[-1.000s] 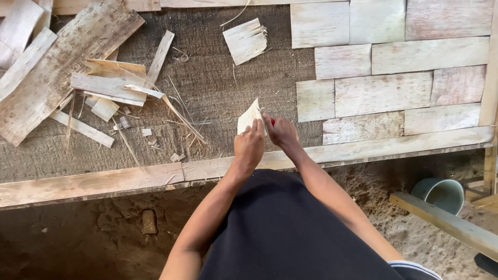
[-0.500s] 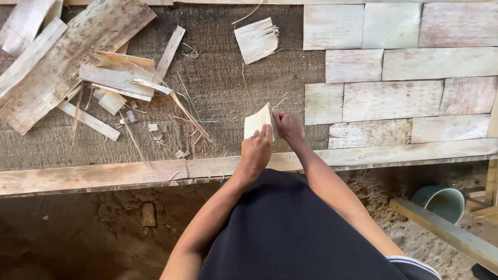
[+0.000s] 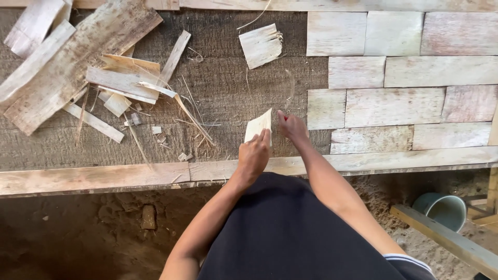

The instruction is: Trimming thin wood bark or veneer strips with a utility knife and fitting them onto a wooden surface to create a tiled pattern.

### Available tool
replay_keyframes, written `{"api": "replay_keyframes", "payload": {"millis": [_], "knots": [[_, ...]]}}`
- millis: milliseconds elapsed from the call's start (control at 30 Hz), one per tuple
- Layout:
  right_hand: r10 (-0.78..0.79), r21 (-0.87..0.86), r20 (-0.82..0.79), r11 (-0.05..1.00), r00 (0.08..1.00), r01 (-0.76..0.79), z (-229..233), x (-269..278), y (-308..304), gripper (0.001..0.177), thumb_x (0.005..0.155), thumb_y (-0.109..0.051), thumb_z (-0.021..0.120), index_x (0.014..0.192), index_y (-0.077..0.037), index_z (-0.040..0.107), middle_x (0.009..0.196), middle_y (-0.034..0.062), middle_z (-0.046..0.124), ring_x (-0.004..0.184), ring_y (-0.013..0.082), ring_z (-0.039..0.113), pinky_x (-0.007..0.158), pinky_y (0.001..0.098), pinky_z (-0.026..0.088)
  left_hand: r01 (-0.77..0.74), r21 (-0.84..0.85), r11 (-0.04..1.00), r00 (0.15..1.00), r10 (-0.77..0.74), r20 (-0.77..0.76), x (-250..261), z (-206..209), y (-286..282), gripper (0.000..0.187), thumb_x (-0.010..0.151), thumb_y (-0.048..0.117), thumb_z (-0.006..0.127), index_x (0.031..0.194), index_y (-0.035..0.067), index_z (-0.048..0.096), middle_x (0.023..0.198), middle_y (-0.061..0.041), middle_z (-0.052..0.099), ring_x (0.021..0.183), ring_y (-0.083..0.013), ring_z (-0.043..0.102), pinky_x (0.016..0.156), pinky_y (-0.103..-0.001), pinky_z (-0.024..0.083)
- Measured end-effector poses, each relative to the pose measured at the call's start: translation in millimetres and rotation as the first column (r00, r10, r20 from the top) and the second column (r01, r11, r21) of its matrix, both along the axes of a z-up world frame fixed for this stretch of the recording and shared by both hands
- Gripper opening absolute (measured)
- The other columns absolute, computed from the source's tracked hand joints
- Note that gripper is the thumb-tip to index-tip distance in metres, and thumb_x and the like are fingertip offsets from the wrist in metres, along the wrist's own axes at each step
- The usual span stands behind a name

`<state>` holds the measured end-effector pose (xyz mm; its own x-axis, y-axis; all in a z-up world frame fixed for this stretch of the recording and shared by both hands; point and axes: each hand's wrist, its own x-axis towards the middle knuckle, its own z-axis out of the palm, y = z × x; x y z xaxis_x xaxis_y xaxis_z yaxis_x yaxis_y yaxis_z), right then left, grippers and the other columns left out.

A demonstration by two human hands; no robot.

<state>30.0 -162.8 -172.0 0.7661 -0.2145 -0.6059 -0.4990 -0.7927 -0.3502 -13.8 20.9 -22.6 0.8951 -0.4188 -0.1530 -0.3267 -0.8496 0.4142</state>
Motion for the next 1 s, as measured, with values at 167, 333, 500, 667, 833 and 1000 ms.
{"api": "replay_keyframes", "payload": {"millis": [167, 333, 500, 667, 833, 1000], "knots": [[0.003, 0.101, 0.125, 0.995, 0.992, -0.015, 10, -9, -3, 0.084, 0.103, -0.063, 0.034, 0.061, 0.004, 0.063, 0.066, 0.0337, 0.062, 0.084, 0.0542, 0.068, 0.074, 0.0588, 0.044, -0.059, -0.049, 0.997, 0.979, 0.067, 0.191, -8, -44, 3, 0.030, 0.094, 0.003, 0.054, 0.120, 0.007, 0.069, 0.116, -0.016, 0.073, 0.091, -0.0304, 0.076, 0.060, -0.047, 0.062], [-0.055, 0.203, 0.171, 0.979, 0.984, 0.019, 42, -20, 11, 0.082, 0.102, -0.061, 0.036, 0.061, 0.005, 0.061, 0.066, 0.0354, 0.059, 0.082, 0.0559, 0.066, 0.073, 0.0582, 0.043, -0.069, -0.108, 0.992, 0.976, 0.089, 0.200, -3, -35, 0, 0.025, 0.086, 0.006, 0.061, 0.110, 0.009, 0.067, 0.111, -0.018, 0.075, 0.085, -0.0330, 0.076, 0.057, -0.049, 0.063], [0.019, 0.225, 0.243, 0.972, 0.970, -0.075, 77, -43, 21, 0.072, 0.103, -0.055, 0.039, 0.065, 0.003, 0.056, 0.068, 0.0330, 0.058, 0.080, 0.0556, 0.062, 0.070, 0.0568, 0.044, -0.108, -0.178, 0.978, 0.991, 0.120, 0.054, 3, -9, 4, 0.021, 0.090, 0.010, 0.060, 0.111, 0.010, 0.060, 0.105, -0.021, 0.076, 0.077, -0.0357, 0.077, 0.059, -0.049, 0.064], [0.035, 0.226, 0.244, 0.970, 0.969, -0.092, 111, -56, 32, 0.071, 0.103, -0.061, 0.036, 0.064, -0.003, 0.052, 0.065, 0.0275, 0.055, 0.076, 0.0529, 0.060, 0.066, 0.0557, 0.043, -0.155, -0.206, 0.966, 0.987, 0.145, -0.067, 6, 7, 8, 0.026, 0.092, 0.004, 0.055, 0.118, 0.005, 0.051, 0.111, -0.026, 0.074, 0.077, -0.0436, 0.076, 0.062, -0.056, 0.062], [0.043, 0.221, 0.233, 0.971, 0.972, -0.096, 147, -55, 44, 0.072, 0.103, -0.062, 0.035, 0.066, -0.003, 0.052, 0.066, 0.0298, 0.055, 0.075, 0.0543, 0.059, 0.066, 0.0571, 0.041, -0.143, -0.208, 0.967, 0.986, 0.121, -0.117, 4, -3, 9, 0.031, 0.095, 0.014, 0.058, 0.121, 0.007, 0.043, 0.114, -0.025, 0.073, 0.080, -0.0471, 0.075, 0.066, -0.059, 0.060], [0.013, 0.244, 0.254, 0.967, 0.967, -0.077, 151, -59, 42, 0.070, 0.103, -0.059, 0.037, 0.066, -0.003, 0.051, 0.064, 0.0291, 0.055, 0.074, 0.0539, 0.061, 0.067, 0.0533, 0.048, -0.100, -0.223, 0.970, 0.971, 0.144, 0.190, 1, -1, 9, 0.016, 0.094, 0.010, 0.062, 0.110, 0.010, 0.064, 0.107, -0.016, 0.077, 0.073, -0.0336, 0.077, 0.058, -0.042, 0.062]]}}
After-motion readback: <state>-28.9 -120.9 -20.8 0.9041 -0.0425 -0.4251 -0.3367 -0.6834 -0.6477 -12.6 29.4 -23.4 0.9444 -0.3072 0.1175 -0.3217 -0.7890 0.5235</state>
